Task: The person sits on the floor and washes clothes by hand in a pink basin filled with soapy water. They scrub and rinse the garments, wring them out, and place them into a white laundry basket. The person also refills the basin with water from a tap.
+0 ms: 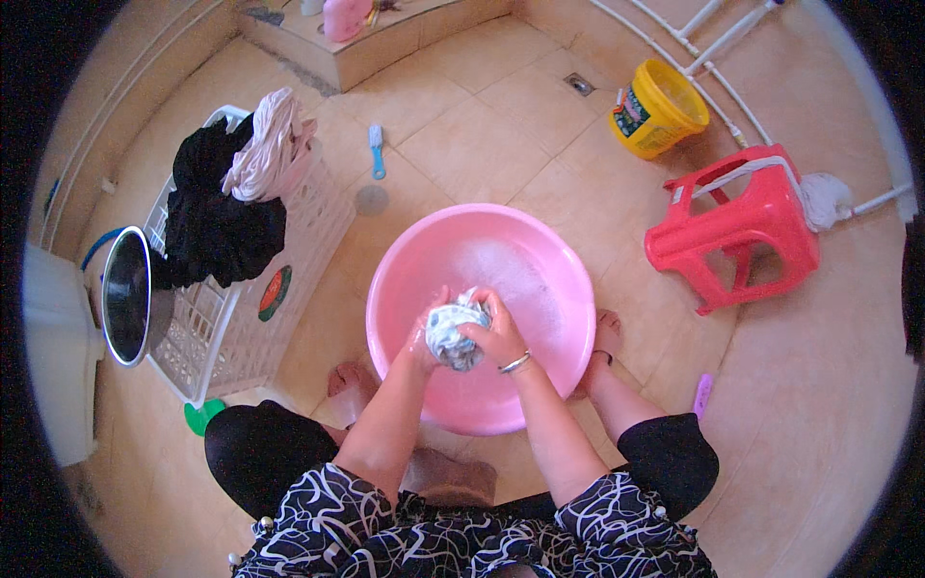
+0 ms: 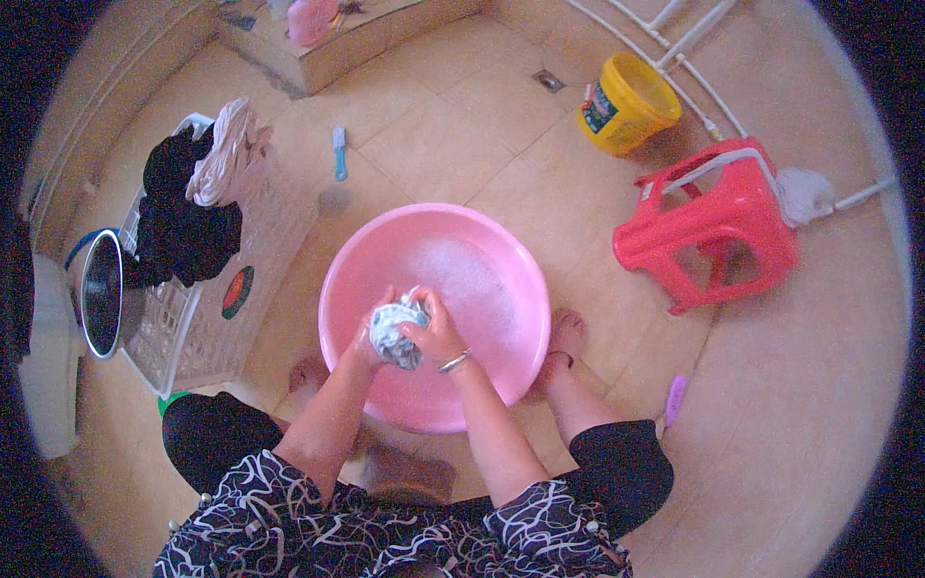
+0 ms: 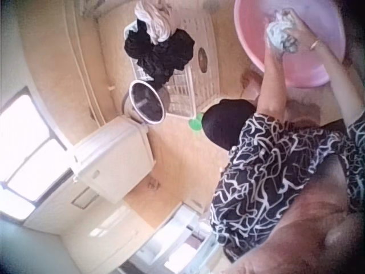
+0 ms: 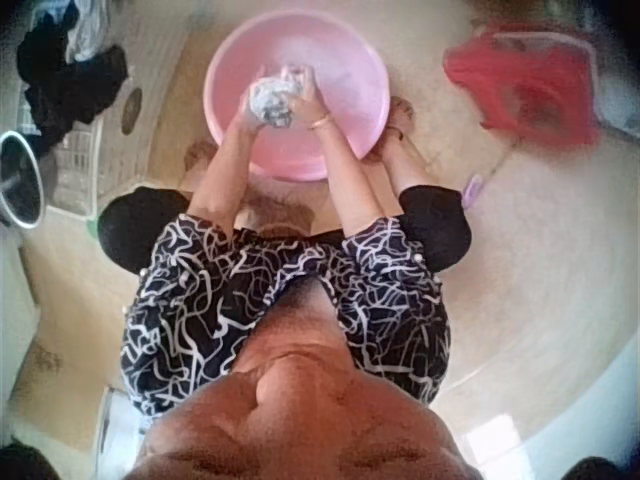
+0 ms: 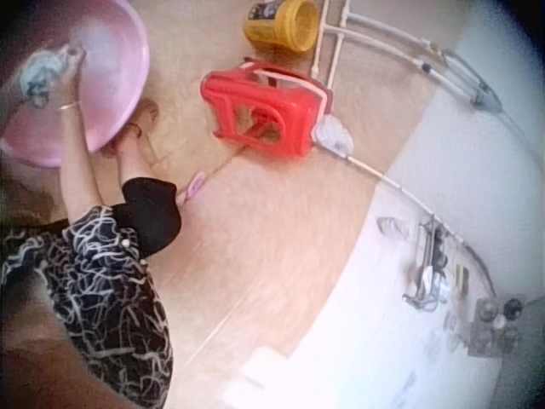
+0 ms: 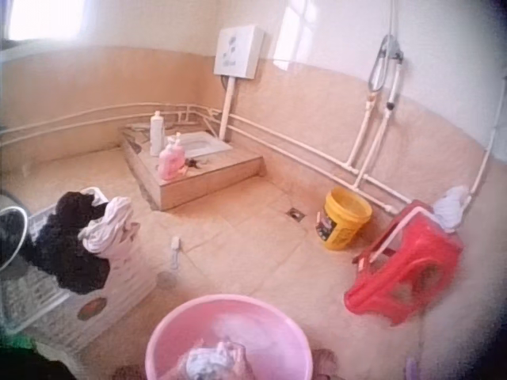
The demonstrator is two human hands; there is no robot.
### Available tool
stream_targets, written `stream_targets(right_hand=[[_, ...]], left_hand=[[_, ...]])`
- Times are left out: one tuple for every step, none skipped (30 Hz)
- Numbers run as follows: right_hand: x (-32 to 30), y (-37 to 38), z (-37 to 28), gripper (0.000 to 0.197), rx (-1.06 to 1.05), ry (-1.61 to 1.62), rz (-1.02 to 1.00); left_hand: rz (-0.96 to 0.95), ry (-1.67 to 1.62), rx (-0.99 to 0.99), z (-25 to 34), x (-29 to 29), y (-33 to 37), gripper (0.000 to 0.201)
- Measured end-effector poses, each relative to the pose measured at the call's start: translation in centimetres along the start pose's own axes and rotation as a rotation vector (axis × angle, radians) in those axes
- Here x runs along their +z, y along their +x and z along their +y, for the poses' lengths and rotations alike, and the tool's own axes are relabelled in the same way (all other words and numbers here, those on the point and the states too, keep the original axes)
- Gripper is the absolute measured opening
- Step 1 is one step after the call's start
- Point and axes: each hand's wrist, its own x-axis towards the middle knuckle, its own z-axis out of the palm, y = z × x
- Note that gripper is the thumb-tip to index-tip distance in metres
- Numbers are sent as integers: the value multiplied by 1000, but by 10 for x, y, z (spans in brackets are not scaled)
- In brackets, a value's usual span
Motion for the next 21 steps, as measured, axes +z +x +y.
stream_targets(right_hand=[[-1,1,2,42,-8,-76,71],[-4,2,3,47,-17,-150,144],[-5,3,0,51,-22,-225,216],[-7,3,-6,49,-133,-513,262],[-6,3,-5,46,-19,-261,299],[-7,4,-1,44,84,-11,336],[-3,4,-3,43,191,248,362],[0,3,-7,40,92,293,440],[10,2,-19,40,116,455,467],[15,-1,-33,40,139,607,501],[19,-3,-42,40,165,759,528],[5,-4,-33,39,191,824,530],[7,-8,-35,39,208,891,511],[8,-13,-37,38,227,955,489],[13,-17,-43,38,251,1021,459],[15,-18,-53,38,260,923,385],[15,-17,-57,37,237,974,336],[16,-16,-59,36,222,1031,278],[22,-14,-62,35,216,1094,207],[26,-13,-67,34,215,1117,194],[25,-12,-70,33,208,1131,191]], left_hand=[[21,35,33,3,11,-1,36],[41,71,67,6,21,0,35],[63,102,101,7,29,-1,34],[129,243,233,8,38,-3,32],[195,382,368,8,47,-5,29],[249,522,504,4,63,-5,26],[314,659,642,0,82,-12,24],[445,828,757,-9,106,-18,22],[461,1000,862,-9,102,-18,22],[467,1170,959,-12,96,-13,23],[475,1338,1055,-14,90,-9,23],[440,1468,989,-22,106,-15,23],[417,1543,953,-24,112,-23,23],[396,1614,918,-24,116,-30,23],[385,1684,883,-24,118,-37,24],[308,1753,976,-23,120,-43,25],[277,1842,951,-22,125,-47,25],[260,1932,922,-19,132,-52,26],[261,2025,892,-13,139,-60,26],[223,2059,887,-9,149,-69,25],[169,2086,883,-8,157,-71,24]])
